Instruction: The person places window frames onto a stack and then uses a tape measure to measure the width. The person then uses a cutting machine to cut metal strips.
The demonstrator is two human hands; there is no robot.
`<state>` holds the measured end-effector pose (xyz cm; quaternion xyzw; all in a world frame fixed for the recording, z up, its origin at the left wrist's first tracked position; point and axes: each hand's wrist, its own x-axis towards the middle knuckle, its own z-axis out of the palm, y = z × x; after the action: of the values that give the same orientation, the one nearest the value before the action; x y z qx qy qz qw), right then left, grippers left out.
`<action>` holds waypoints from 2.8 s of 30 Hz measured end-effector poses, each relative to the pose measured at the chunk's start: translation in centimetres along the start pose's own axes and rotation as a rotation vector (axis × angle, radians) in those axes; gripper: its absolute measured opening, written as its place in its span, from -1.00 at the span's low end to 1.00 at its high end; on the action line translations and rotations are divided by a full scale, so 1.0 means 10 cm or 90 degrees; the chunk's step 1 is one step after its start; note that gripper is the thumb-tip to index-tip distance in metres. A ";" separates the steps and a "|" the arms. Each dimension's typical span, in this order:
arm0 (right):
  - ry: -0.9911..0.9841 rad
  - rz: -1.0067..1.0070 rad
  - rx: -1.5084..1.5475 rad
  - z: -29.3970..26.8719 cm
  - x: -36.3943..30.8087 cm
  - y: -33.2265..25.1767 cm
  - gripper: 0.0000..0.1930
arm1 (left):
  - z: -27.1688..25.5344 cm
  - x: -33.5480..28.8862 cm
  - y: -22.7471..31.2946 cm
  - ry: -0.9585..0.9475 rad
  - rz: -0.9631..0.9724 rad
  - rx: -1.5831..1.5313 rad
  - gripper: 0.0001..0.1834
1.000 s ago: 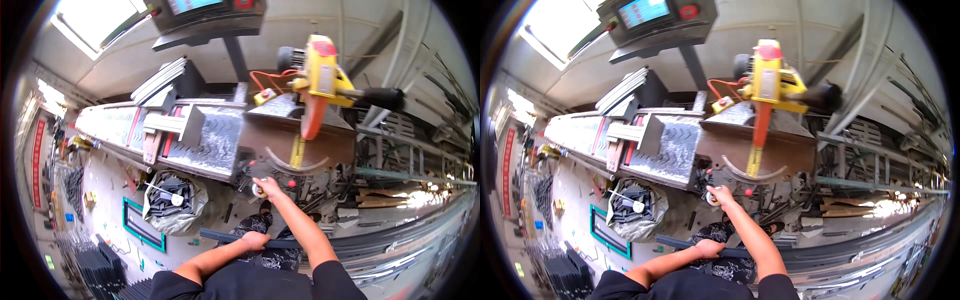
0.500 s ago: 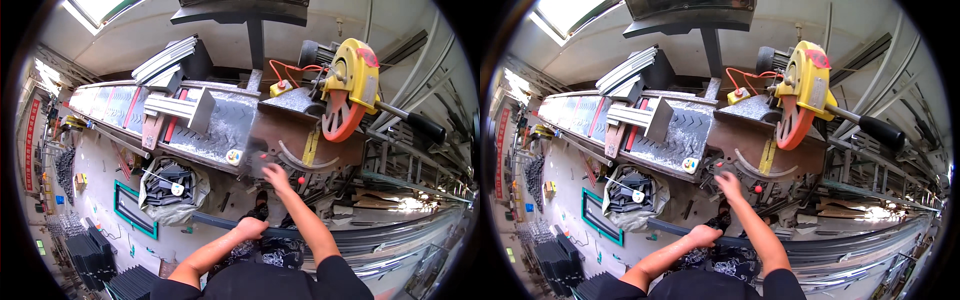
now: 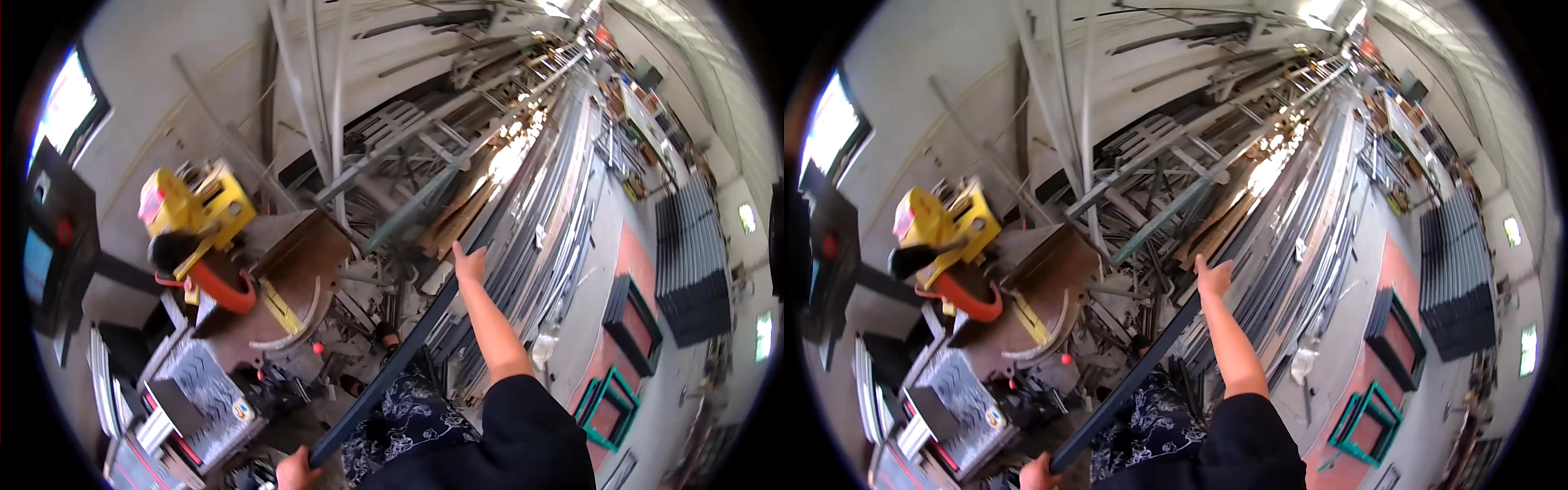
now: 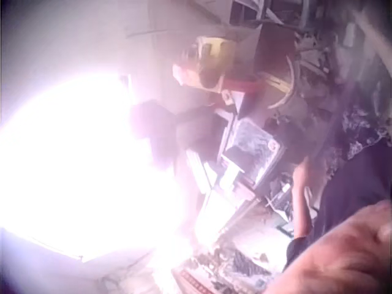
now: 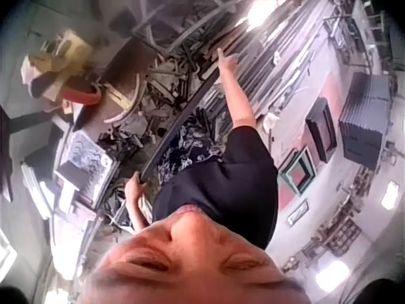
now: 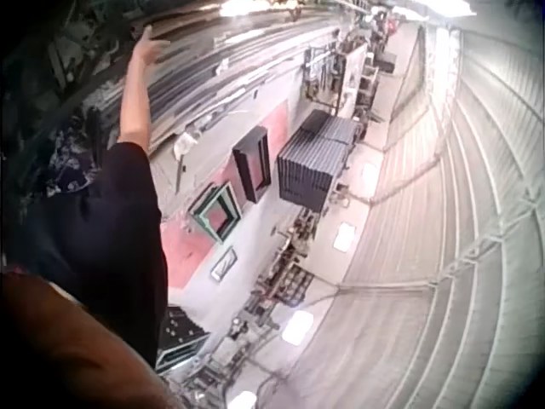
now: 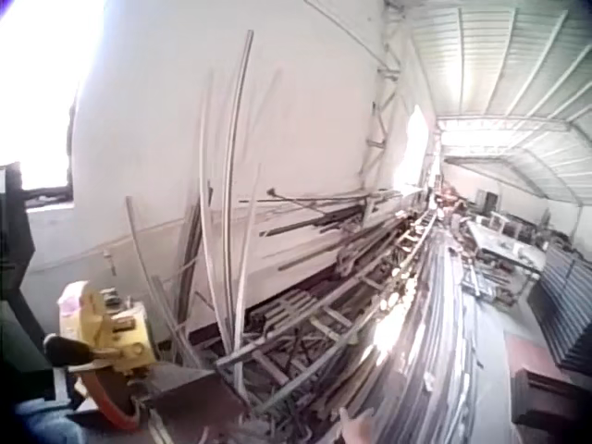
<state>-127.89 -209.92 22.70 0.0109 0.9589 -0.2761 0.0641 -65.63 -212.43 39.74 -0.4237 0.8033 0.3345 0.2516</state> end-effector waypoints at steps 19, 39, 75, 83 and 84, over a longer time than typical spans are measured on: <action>-0.538 0.297 0.515 0.08 -3.20 0.07 -0.68 | 0.24 1.48 0.75 0.139 0.018 0.089 -0.57; -0.506 0.499 0.700 0.26 -3.30 0.15 -0.67 | 0.41 0.98 0.23 0.131 -0.014 0.026 -0.49; -0.353 0.626 0.725 -0.74 -1.88 -0.11 -0.88 | 1.29 -1.13 -1.74 0.093 -0.284 0.150 -0.74; -0.319 0.513 0.764 -0.23 -0.04 -0.19 -0.85 | 0.78 0.37 -0.19 0.089 -0.246 -0.078 -0.60; -0.324 0.460 0.784 -0.15 0.27 -0.23 -0.84 | 0.72 0.60 0.01 0.155 -0.220 -0.152 -0.61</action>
<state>-130.90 -211.15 24.81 0.2938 0.5241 -0.7175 0.3525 -67.94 -210.04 30.99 -0.6184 0.6983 0.3255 0.1548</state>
